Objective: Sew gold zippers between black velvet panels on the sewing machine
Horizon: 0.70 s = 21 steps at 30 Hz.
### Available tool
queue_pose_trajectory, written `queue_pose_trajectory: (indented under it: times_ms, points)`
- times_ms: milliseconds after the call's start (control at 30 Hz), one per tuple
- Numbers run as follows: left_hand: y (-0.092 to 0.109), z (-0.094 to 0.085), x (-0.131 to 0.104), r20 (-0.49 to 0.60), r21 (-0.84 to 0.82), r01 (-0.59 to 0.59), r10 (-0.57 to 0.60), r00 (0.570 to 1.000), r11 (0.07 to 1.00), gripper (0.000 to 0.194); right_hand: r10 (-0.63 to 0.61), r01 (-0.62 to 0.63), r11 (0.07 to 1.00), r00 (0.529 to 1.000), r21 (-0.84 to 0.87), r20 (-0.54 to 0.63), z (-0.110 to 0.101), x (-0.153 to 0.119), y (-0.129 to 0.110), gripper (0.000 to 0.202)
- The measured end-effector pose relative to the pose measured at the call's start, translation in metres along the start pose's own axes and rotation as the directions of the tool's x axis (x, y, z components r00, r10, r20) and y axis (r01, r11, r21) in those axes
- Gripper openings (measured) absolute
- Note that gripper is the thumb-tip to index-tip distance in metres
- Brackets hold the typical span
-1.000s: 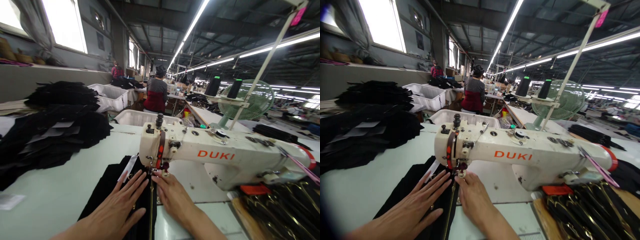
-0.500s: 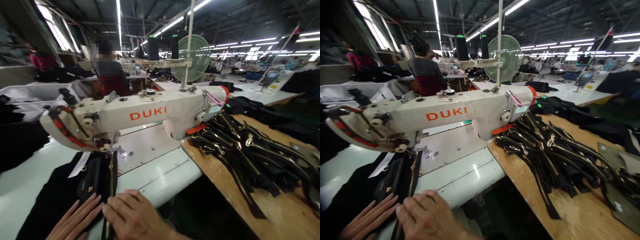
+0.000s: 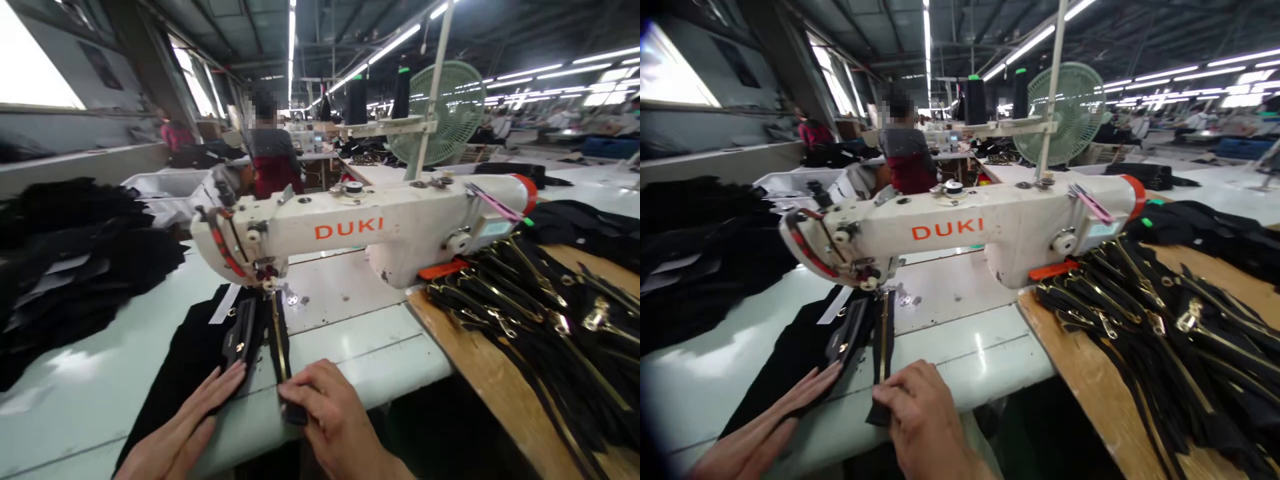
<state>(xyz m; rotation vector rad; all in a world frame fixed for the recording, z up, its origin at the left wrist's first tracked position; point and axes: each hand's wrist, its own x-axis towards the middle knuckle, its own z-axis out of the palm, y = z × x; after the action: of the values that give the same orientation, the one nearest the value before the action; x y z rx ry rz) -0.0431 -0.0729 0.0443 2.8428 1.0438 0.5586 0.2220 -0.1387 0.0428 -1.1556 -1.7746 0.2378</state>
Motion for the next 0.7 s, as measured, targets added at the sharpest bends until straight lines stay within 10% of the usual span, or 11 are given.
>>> queue_pose_trajectory:
  times_ms: [200,500,700]
  points:
    - [0.032,0.003,0.004,-0.065,0.106,-0.166,0.173,0.983,0.980,0.065,-0.254,0.234,0.947,0.965,-0.220,-0.066,0.020,-0.001,-0.017,0.031]
    - [0.039,-0.004,0.011,-0.109,0.137,-0.291,0.306,0.946,0.947,0.079,-0.309,0.286,0.909,0.951,-0.304,-0.029,0.025,0.000,-0.022,0.026]
    - [0.025,0.005,-0.004,-0.002,0.035,-0.115,0.115,0.993,0.993,0.072,-0.357,0.307,0.881,0.931,-0.361,-0.081,0.047,-0.015,-0.010,0.024]
